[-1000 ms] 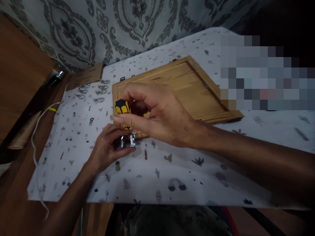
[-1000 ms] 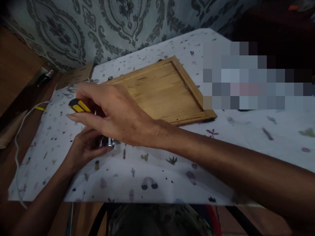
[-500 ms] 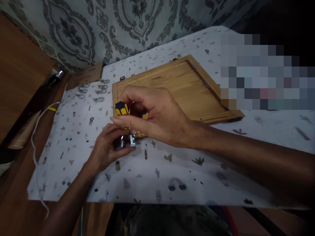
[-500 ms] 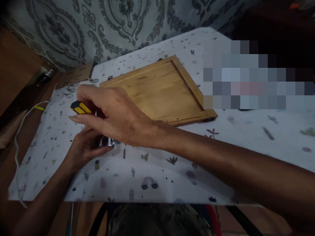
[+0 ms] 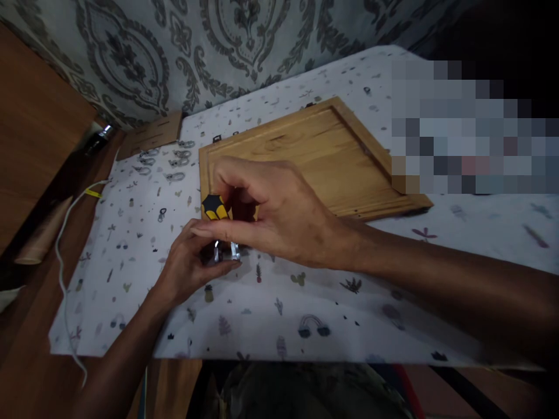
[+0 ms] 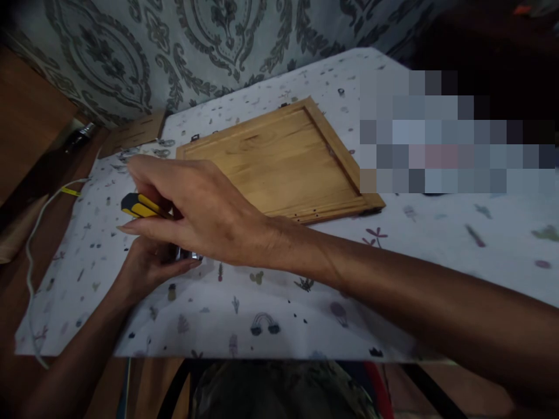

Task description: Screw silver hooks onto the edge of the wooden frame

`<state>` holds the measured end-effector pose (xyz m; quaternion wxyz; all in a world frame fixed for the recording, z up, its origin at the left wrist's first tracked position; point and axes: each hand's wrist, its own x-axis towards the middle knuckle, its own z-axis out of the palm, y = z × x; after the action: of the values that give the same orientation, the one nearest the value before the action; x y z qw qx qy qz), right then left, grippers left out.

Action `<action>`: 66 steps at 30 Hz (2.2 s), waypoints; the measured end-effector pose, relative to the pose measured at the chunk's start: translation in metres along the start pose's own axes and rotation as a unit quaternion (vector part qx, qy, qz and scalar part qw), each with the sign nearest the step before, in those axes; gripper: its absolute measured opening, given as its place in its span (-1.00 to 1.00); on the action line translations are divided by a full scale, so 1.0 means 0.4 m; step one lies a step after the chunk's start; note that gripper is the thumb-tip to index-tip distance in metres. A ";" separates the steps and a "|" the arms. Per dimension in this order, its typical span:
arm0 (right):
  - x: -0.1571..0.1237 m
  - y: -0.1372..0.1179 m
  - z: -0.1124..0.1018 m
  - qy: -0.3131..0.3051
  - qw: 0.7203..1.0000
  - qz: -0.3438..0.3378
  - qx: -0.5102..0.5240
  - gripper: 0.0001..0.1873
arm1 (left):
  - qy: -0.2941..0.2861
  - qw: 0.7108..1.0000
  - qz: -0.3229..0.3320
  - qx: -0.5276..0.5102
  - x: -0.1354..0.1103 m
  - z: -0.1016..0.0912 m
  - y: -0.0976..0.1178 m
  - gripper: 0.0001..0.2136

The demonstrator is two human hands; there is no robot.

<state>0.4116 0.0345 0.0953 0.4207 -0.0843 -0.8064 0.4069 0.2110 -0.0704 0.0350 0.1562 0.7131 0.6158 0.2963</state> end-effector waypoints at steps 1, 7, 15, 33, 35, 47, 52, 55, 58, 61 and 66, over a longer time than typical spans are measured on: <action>-0.001 0.002 0.001 0.007 1.000 -0.008 0.000 -0.63 | -0.001 1.000 0.001 0.002 0.000 -0.001 0.001 -0.65; 0.004 0.005 -0.009 -0.029 0.998 0.004 0.055 -0.83 | -0.007 1.000 0.017 0.013 0.007 -0.005 0.007 -0.67; 0.010 0.000 -0.026 -0.081 0.996 0.026 0.020 -0.84 | -0.021 1.000 0.011 -0.012 0.011 -0.009 0.012 -0.69; 0.002 0.004 -0.019 0.038 0.999 0.003 -0.036 -0.71 | -0.009 0.999 0.054 -0.003 0.016 -0.008 0.015 -0.68; 0.000 0.009 -0.016 0.034 0.999 0.004 -0.030 -0.71 | -0.009 0.999 0.051 -0.003 0.015 -0.008 0.014 -0.69; -0.012 0.012 -0.005 -0.003 1.000 0.023 0.004 -0.77 | -0.015 0.998 0.059 0.019 0.014 -0.010 0.015 -0.74; -0.009 0.022 -0.006 0.003 1.000 -0.020 -0.003 -0.75 | -0.015 0.997 0.063 0.037 0.011 -0.008 0.015 -0.71; -0.007 0.028 -0.003 0.003 1.000 -0.017 -0.001 -0.72 | -0.012 0.997 0.059 0.040 0.008 -0.005 0.015 -0.67; -0.006 0.031 -0.001 0.009 1.000 -0.007 -0.007 -0.73 | -0.018 0.997 0.058 0.046 0.005 -0.006 0.012 -0.64; -0.005 0.031 -0.002 0.004 1.000 0.000 -0.008 -0.72 | -0.024 0.997 0.058 0.045 0.004 -0.016 0.016 -0.57; -0.003 0.030 -0.001 0.010 1.000 -0.015 0.001 -0.68 | 0.049 0.997 0.057 0.020 0.016 -0.047 0.057 -0.67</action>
<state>0.4102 0.0421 0.0859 0.4346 -0.0759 -0.8029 0.4009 0.2176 -0.0712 0.0645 0.0940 0.7347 0.5868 0.3272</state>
